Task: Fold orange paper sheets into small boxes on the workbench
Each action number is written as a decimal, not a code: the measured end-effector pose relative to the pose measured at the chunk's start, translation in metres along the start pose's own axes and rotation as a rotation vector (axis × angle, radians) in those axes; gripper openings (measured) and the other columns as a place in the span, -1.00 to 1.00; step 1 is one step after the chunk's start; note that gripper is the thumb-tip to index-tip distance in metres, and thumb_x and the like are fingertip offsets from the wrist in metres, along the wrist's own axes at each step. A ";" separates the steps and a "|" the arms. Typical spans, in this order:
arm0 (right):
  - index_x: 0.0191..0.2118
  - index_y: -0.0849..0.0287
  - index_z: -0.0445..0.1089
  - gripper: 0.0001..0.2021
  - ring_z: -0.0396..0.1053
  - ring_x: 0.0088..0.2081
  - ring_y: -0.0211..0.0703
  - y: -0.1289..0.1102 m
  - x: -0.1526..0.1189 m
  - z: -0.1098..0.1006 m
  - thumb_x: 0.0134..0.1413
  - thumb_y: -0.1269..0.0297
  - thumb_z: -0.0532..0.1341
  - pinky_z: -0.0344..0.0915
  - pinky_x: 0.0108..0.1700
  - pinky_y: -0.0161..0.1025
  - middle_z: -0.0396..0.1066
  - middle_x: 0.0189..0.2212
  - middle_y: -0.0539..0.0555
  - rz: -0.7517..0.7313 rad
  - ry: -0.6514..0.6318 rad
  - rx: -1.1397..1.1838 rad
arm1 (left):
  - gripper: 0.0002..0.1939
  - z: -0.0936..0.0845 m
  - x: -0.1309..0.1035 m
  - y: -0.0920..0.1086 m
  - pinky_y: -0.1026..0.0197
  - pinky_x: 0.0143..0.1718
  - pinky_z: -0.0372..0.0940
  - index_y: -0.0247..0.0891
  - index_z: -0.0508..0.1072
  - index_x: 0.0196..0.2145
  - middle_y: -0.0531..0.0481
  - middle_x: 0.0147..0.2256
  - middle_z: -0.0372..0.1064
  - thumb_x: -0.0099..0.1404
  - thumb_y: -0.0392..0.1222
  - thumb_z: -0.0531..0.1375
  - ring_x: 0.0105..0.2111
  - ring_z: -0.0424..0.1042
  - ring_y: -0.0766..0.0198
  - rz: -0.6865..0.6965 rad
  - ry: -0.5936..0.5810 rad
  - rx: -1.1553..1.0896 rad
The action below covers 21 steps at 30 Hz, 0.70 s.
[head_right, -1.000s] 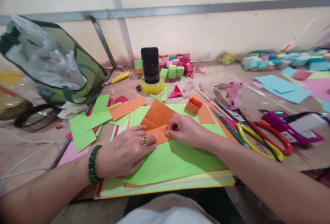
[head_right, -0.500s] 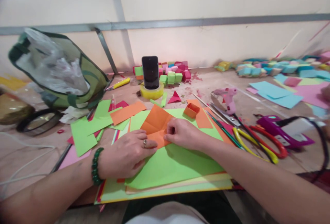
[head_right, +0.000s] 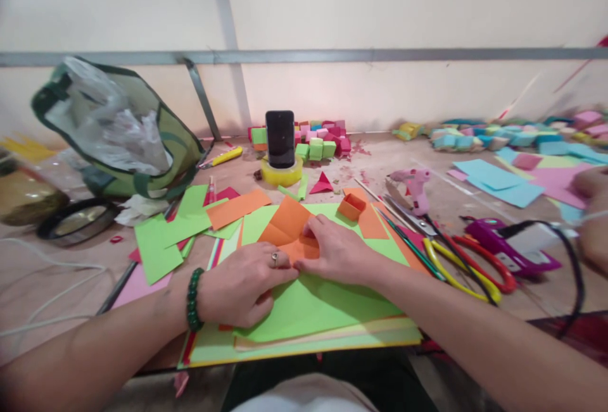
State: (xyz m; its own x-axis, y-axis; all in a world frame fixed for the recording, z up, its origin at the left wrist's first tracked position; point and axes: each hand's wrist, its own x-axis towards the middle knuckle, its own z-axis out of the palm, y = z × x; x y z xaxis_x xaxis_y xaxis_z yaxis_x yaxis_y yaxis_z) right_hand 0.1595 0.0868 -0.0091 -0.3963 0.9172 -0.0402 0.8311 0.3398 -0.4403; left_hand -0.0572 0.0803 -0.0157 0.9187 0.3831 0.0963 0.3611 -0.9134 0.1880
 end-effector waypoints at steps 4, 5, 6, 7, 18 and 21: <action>-0.19 0.16 0.26 -0.59 0.35 -0.24 -0.06 -0.002 0.000 -0.001 -0.04 -0.05 0.24 0.23 -0.26 -0.22 0.36 -0.21 0.13 0.029 -0.014 -0.057 | -0.58 0.000 -0.001 0.000 0.09 -0.19 0.27 -0.30 0.43 -0.09 -0.09 -0.29 0.39 0.06 -0.26 0.09 -0.33 0.32 0.15 -0.015 0.005 -0.005; -0.19 0.16 0.26 -0.59 0.35 -0.24 -0.06 -0.002 0.000 -0.002 -0.04 -0.05 0.24 0.23 -0.26 -0.22 0.36 -0.21 0.12 0.043 -0.021 -0.068 | -0.60 0.000 -0.001 0.000 0.10 -0.20 0.27 -0.30 0.44 -0.10 -0.09 -0.30 0.39 0.06 -0.27 0.09 -0.34 0.32 0.16 -0.019 0.003 -0.006; -0.19 0.15 0.26 -0.58 0.35 -0.24 -0.05 -0.002 -0.001 -0.003 -0.05 -0.05 0.25 0.23 -0.26 -0.22 0.36 -0.22 0.12 0.058 -0.029 -0.076 | -0.62 -0.001 -0.001 0.000 0.10 -0.20 0.27 -0.30 0.45 -0.13 -0.09 -0.29 0.40 0.06 -0.27 0.09 -0.34 0.32 0.16 -0.022 0.002 -0.007; -0.19 0.15 0.26 -0.58 0.35 -0.23 -0.05 -0.001 -0.001 -0.005 -0.06 -0.05 0.25 0.23 -0.26 -0.21 0.36 -0.21 0.12 0.074 -0.035 -0.083 | -0.64 -0.001 -0.001 0.000 0.10 -0.20 0.26 -0.29 0.46 -0.15 -0.09 -0.29 0.40 0.06 -0.27 0.09 -0.34 0.32 0.16 -0.022 -0.001 -0.010; -0.15 0.19 0.28 -0.72 0.36 -0.25 -0.07 0.052 -0.025 -0.016 0.07 0.13 0.18 0.25 -0.23 -0.19 0.38 -0.20 0.13 0.089 0.017 -0.076 | -0.70 -0.006 -0.004 0.001 0.10 -0.13 0.27 -0.27 0.50 -0.26 -0.08 -0.21 0.46 0.03 -0.32 0.09 -0.28 0.38 0.14 -0.028 -0.001 -0.073; -0.22 0.20 0.34 -0.85 0.34 -0.30 -0.09 0.042 -0.029 -0.016 0.10 0.27 0.15 0.24 -0.27 -0.20 0.40 -0.29 0.12 0.092 0.135 -0.160 | -0.68 -0.005 -0.004 0.000 0.10 -0.11 0.27 -0.26 0.51 -0.25 -0.07 -0.19 0.46 0.03 -0.33 0.09 -0.25 0.39 0.14 -0.030 0.018 -0.093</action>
State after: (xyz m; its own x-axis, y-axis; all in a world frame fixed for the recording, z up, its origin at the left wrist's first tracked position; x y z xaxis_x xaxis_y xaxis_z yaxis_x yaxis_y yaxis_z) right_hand 0.2125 0.0777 -0.0121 -0.2688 0.9618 0.0513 0.9169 0.2718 -0.2923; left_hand -0.0615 0.0794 -0.0113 0.9044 0.4133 0.1064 0.3713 -0.8849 0.2811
